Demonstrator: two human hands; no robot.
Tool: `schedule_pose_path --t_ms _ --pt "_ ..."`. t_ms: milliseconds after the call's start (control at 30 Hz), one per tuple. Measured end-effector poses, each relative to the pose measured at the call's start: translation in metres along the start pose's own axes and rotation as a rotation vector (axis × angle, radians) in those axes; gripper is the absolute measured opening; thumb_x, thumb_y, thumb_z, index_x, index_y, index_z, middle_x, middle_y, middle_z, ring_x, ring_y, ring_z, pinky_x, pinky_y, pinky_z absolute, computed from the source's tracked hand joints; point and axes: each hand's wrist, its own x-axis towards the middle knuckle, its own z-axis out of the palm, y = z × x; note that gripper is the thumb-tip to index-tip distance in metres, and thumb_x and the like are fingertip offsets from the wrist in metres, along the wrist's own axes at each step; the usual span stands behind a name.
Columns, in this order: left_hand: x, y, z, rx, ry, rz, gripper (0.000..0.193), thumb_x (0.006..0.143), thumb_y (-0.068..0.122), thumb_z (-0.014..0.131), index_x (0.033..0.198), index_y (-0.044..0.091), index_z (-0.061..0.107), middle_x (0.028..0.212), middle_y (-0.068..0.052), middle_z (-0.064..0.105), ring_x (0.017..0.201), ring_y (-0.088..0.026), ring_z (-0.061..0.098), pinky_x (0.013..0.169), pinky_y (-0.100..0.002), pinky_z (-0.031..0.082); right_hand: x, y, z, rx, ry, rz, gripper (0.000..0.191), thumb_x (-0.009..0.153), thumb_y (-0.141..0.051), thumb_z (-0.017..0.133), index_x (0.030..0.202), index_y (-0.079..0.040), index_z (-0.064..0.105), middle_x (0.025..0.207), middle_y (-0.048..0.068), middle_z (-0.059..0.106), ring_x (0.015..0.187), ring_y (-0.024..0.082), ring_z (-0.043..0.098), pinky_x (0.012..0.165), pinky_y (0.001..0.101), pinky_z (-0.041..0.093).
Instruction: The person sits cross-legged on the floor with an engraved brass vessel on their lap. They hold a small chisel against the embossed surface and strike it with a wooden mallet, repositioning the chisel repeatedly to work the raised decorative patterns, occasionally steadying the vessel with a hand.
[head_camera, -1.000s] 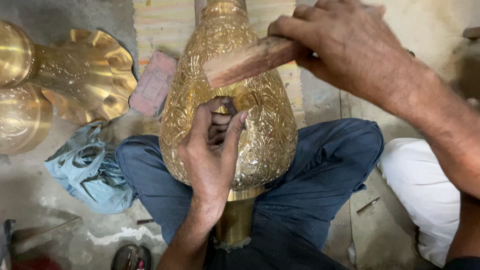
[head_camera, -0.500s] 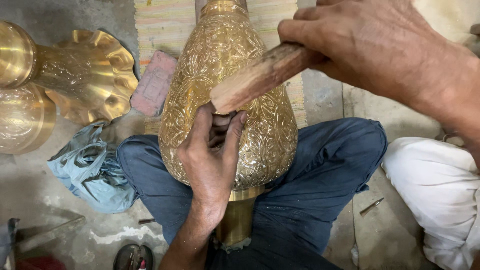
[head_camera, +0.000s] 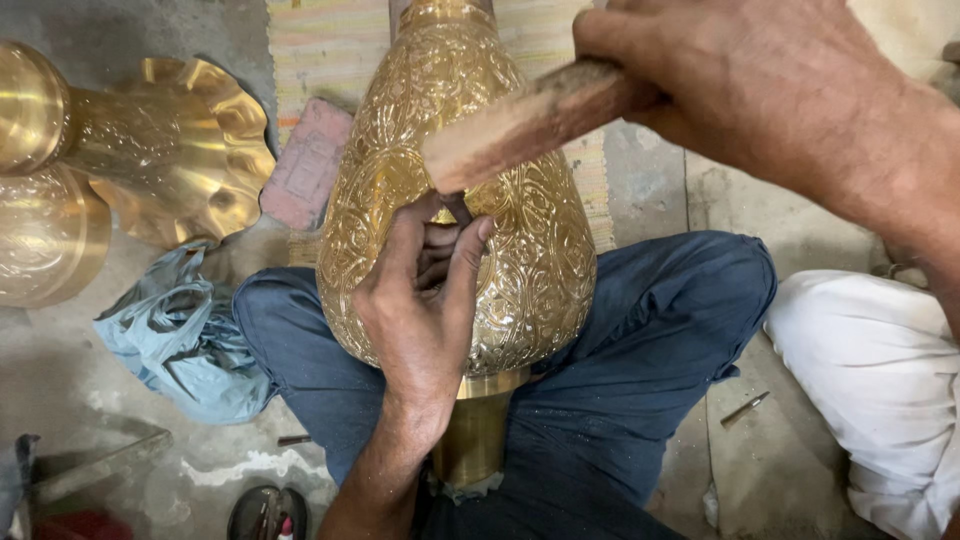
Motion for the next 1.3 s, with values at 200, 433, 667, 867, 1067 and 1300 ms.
schedule_pose_path --t_ms 200,433,667,867,1067,1300 --pt "0.001 -0.001 -0.002 0.06 -0.012 0.034 0.029 0.096 0.007 0.078 0.122 0.002 0.066 0.09 -0.006 0.077 0.084 -0.011 0.079 0.069 -0.025 0.066 -0.004 -0.001 0.0 0.045 0.003 0.033 0.026 0.086 -0.02 0.081 0.103 -0.007 0.067 0.082 0.006 0.068 0.077 0.027 0.071 0.067 0.0394 0.057" --pt "0.002 0.0 -0.001 0.034 -0.012 0.03 0.028 0.096 0.007 0.078 0.121 0.001 0.067 0.088 -0.007 0.076 0.085 -0.012 0.078 0.07 -0.025 0.067 -0.003 -0.007 -0.005 -0.166 0.022 -0.063 0.027 0.079 -0.022 0.081 0.101 -0.01 0.07 0.076 0.003 0.07 0.073 0.025 0.072 0.063 0.038 0.057" --pt "0.001 0.002 -0.002 0.009 -0.024 0.013 0.027 0.097 0.008 0.077 0.122 0.002 0.067 0.09 -0.006 0.076 0.083 -0.011 0.078 0.068 -0.025 0.065 0.003 -0.008 -0.007 0.243 -0.084 0.31 0.033 0.1 -0.029 0.074 0.087 0.0 0.062 0.076 0.013 0.062 0.068 0.03 0.063 0.061 0.0409 0.052" --pt "0.003 0.0 -0.003 0.023 -0.023 0.04 0.029 0.098 0.008 0.077 0.124 0.002 0.067 0.091 -0.006 0.077 0.082 -0.01 0.078 0.068 -0.025 0.065 -0.002 -0.002 -0.002 0.172 -0.015 0.147 0.021 0.089 -0.02 0.079 0.094 -0.004 0.067 0.077 0.012 0.068 0.071 0.029 0.068 0.06 0.0392 0.053" --pt "0.003 -0.001 -0.003 0.01 -0.049 0.023 0.028 0.097 0.007 0.077 0.123 0.001 0.068 0.087 -0.006 0.076 0.079 -0.01 0.076 0.067 -0.025 0.064 -0.008 -0.004 0.002 0.106 -0.039 0.086 0.025 0.083 -0.019 0.078 0.103 -0.008 0.065 0.079 0.008 0.069 0.077 0.028 0.071 0.067 0.0415 0.056" --pt "0.006 -0.003 -0.005 0.022 -0.067 0.058 0.03 0.096 0.006 0.078 0.123 0.001 0.068 0.088 -0.006 0.076 0.08 -0.009 0.076 0.069 -0.025 0.064 -0.01 -0.003 0.006 0.058 -0.07 0.112 0.024 0.084 -0.02 0.081 0.1 -0.009 0.068 0.083 0.011 0.07 0.078 0.031 0.07 0.067 0.0431 0.055"
